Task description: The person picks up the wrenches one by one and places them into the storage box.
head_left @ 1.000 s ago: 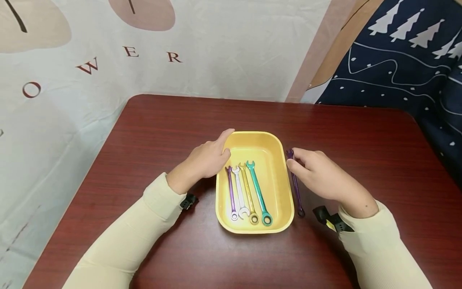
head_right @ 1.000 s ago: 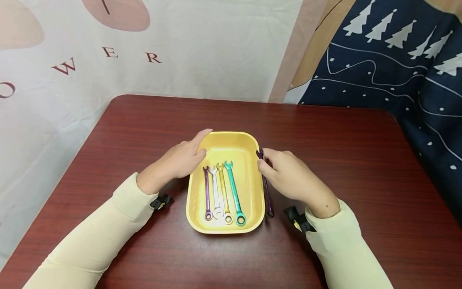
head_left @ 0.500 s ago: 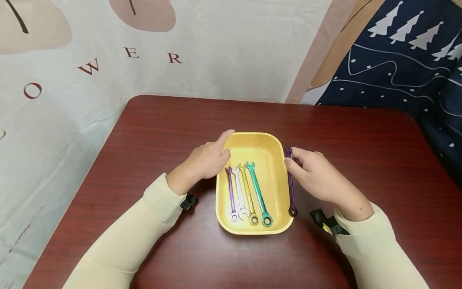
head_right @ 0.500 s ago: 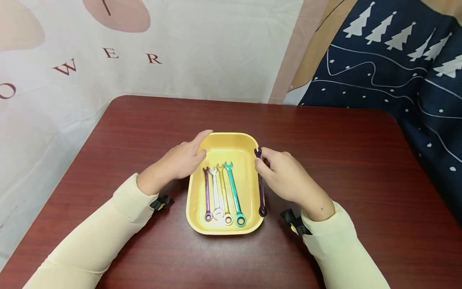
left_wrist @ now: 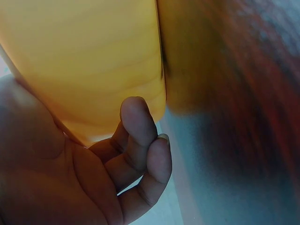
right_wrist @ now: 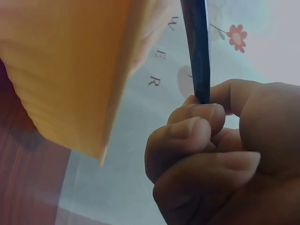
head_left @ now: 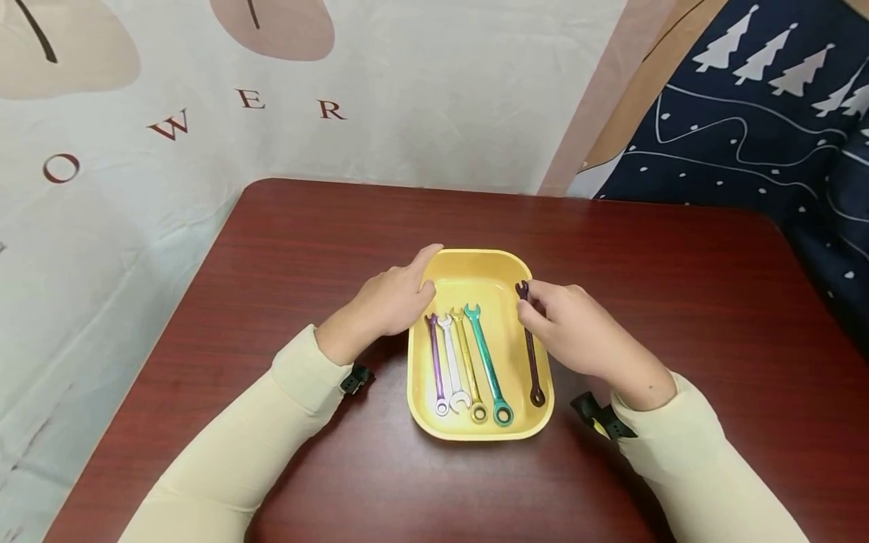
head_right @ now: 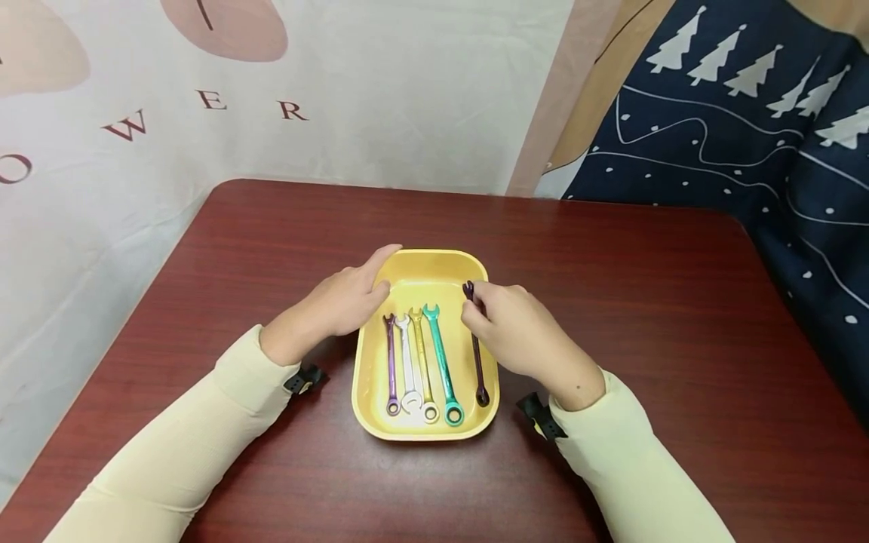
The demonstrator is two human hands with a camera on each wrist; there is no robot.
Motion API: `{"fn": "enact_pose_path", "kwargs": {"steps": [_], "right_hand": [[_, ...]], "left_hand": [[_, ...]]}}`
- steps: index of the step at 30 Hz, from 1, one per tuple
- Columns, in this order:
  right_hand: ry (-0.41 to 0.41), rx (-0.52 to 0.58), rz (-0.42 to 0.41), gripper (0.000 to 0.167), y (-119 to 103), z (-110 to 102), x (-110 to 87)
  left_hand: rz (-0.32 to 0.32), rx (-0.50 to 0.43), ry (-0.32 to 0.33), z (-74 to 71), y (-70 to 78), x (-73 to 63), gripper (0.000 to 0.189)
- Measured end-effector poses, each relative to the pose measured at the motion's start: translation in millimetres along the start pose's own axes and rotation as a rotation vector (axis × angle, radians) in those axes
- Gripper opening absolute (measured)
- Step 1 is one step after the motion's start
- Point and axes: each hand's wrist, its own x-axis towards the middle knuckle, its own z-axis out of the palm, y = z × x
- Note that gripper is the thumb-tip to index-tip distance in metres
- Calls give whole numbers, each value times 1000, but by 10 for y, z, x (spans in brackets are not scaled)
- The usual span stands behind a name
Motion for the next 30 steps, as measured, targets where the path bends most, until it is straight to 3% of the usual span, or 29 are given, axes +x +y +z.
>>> {"fn": "enact_pose_path", "kwargs": {"steps": [11, 24, 30], "right_hand": [[-6, -10, -21, 22, -31, 163, 38], [26, -95, -67, 24, -69, 286, 82], [28, -67, -88, 23, -93, 324, 90]], "left_hand": [[10, 7, -4, -8, 11, -5, 62], [12, 18, 3, -5, 9, 1, 61], [-2, 17, -3, -9, 9, -7, 61]]}}
